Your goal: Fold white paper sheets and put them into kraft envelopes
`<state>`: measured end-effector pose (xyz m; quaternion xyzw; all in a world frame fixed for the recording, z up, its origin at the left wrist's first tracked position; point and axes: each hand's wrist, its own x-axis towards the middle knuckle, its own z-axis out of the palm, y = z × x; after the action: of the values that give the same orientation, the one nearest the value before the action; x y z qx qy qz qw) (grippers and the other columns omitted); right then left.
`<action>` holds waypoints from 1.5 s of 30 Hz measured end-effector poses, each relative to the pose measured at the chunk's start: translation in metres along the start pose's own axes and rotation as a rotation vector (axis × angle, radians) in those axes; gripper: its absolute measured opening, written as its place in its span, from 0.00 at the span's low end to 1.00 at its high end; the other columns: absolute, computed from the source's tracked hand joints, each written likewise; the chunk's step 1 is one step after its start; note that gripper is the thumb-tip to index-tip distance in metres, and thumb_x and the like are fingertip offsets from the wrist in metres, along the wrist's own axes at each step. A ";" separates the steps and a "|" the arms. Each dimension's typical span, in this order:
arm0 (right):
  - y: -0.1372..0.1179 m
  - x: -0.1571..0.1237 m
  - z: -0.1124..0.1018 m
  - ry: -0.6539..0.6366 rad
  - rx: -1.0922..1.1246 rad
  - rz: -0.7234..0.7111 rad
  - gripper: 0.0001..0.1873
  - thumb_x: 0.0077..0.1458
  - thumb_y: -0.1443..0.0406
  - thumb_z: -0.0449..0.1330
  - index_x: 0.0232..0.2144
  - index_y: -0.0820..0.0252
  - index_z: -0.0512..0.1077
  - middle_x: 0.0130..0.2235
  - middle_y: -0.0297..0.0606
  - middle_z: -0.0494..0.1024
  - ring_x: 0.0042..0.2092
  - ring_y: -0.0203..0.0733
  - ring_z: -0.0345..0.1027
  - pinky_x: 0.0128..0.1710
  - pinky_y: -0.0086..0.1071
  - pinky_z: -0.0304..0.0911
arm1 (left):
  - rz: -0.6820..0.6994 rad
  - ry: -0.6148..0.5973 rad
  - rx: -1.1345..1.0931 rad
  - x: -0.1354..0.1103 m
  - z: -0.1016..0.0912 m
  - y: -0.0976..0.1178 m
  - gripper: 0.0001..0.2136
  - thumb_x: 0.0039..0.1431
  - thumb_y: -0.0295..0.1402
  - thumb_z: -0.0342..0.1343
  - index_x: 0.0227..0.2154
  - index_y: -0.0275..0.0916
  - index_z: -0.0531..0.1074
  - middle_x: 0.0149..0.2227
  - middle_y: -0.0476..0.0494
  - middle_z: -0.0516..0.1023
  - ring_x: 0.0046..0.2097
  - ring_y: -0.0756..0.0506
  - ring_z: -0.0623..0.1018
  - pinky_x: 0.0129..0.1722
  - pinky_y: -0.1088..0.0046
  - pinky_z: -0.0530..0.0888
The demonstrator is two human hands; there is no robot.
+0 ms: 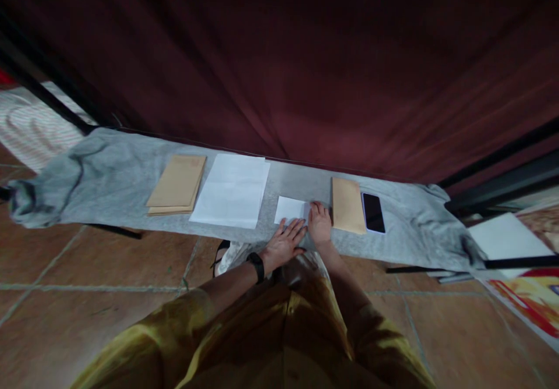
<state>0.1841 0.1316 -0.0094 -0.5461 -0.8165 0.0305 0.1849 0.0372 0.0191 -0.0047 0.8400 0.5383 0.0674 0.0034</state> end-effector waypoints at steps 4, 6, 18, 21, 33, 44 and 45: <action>0.000 0.000 -0.001 -0.006 0.001 0.000 0.21 0.67 0.71 0.47 0.58 0.64 0.69 0.59 0.52 0.72 0.56 0.51 0.64 0.56 0.43 0.58 | -0.035 -0.002 0.008 -0.004 0.003 0.000 0.34 0.67 0.51 0.49 0.69 0.37 0.56 0.72 0.32 0.54 0.73 0.35 0.51 0.70 0.41 0.48; -0.001 0.001 -0.001 -0.017 0.006 0.013 0.21 0.67 0.71 0.47 0.58 0.65 0.69 0.59 0.52 0.72 0.57 0.51 0.64 0.57 0.43 0.58 | -0.063 0.010 0.014 -0.008 0.004 -0.002 0.36 0.66 0.52 0.50 0.69 0.34 0.56 0.72 0.28 0.54 0.73 0.33 0.52 0.70 0.43 0.50; 0.001 0.007 -0.004 -0.027 0.069 0.041 0.20 0.67 0.69 0.49 0.58 0.63 0.70 0.57 0.49 0.74 0.55 0.49 0.67 0.57 0.41 0.62 | -0.162 0.174 -0.015 -0.047 0.007 -0.031 0.38 0.67 0.50 0.48 0.69 0.25 0.50 0.70 0.22 0.55 0.72 0.33 0.55 0.68 0.50 0.61; 0.003 0.020 -0.012 -0.074 0.127 0.081 0.19 0.65 0.68 0.54 0.56 0.59 0.73 0.54 0.47 0.75 0.54 0.48 0.69 0.56 0.38 0.64 | -0.164 0.178 0.001 -0.049 0.006 -0.031 0.37 0.68 0.50 0.47 0.69 0.25 0.51 0.70 0.22 0.57 0.72 0.33 0.56 0.68 0.51 0.62; 0.005 0.037 -0.054 -0.270 0.676 0.320 0.10 0.54 0.65 0.59 0.39 0.57 0.78 0.24 0.27 0.74 0.25 0.36 0.69 0.25 0.26 0.65 | -0.187 0.264 -0.079 -0.026 -0.031 -0.009 0.34 0.70 0.41 0.46 0.72 0.36 0.41 0.72 0.31 0.54 0.72 0.37 0.56 0.69 0.48 0.58; -0.026 0.017 -0.094 -0.149 1.220 0.372 0.23 0.60 0.47 0.55 0.45 0.55 0.76 0.33 0.35 0.76 0.34 0.39 0.71 0.33 0.30 0.68 | -0.431 0.432 -0.702 0.014 -0.093 0.006 0.22 0.72 0.44 0.40 0.52 0.39 0.75 0.50 0.37 0.82 0.52 0.40 0.80 0.54 0.59 0.75; -0.025 0.014 -0.092 -0.085 1.202 0.421 0.23 0.59 0.47 0.56 0.46 0.55 0.75 0.36 0.36 0.78 0.37 0.40 0.72 0.36 0.31 0.69 | -0.487 0.476 -0.873 0.014 -0.097 0.003 0.23 0.71 0.47 0.42 0.49 0.38 0.76 0.47 0.37 0.82 0.49 0.40 0.80 0.52 0.60 0.76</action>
<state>0.1878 0.1204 0.0867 -0.4941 -0.5384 0.5408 0.4165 0.0342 0.0244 0.0934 0.5736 0.6248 0.4696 0.2451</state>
